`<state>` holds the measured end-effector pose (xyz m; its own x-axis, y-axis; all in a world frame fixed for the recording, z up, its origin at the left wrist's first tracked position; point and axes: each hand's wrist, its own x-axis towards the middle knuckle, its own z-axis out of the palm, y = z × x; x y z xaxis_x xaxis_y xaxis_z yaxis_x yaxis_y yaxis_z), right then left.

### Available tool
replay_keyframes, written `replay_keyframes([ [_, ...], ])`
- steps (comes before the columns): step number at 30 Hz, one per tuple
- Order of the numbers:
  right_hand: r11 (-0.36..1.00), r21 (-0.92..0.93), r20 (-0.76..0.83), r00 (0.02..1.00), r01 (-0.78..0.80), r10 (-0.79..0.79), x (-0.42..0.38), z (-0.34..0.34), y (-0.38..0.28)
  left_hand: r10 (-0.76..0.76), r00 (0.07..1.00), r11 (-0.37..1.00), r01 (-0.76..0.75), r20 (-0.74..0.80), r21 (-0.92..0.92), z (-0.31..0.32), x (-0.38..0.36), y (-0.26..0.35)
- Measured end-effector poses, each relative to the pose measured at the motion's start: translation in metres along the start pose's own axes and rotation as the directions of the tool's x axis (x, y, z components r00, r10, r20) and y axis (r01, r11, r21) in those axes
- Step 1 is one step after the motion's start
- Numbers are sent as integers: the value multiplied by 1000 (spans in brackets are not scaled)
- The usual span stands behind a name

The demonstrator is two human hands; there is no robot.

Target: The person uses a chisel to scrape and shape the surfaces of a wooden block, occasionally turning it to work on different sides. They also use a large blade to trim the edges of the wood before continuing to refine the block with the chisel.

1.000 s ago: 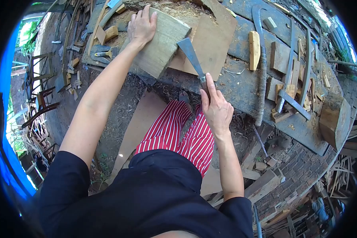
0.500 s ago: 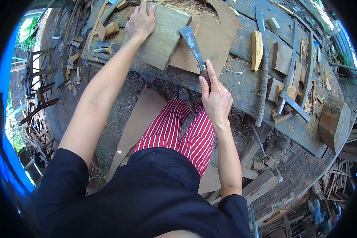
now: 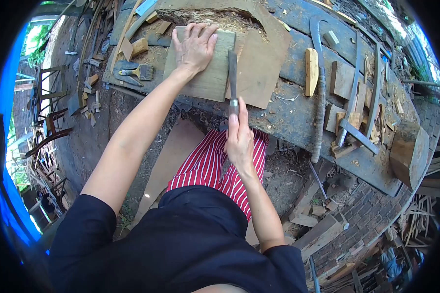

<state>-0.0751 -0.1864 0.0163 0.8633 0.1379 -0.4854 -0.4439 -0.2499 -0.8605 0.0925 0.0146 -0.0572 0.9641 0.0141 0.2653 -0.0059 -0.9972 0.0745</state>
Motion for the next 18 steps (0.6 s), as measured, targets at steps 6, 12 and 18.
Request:
replay_keyframes([
  [6,998,-27,-44,998,47,-49,53,-2,-22,-50,999,999,50,0,-14,-5,-3,7],
  [12,991,-122,-45,998,-58,53,8,-1,1,-69,997,995,70,24,-68,-6,-3,7],
  [18,998,-60,-43,999,-11,9,12,5,0,-173,985,984,173,1,-41,-2,1,8],
])
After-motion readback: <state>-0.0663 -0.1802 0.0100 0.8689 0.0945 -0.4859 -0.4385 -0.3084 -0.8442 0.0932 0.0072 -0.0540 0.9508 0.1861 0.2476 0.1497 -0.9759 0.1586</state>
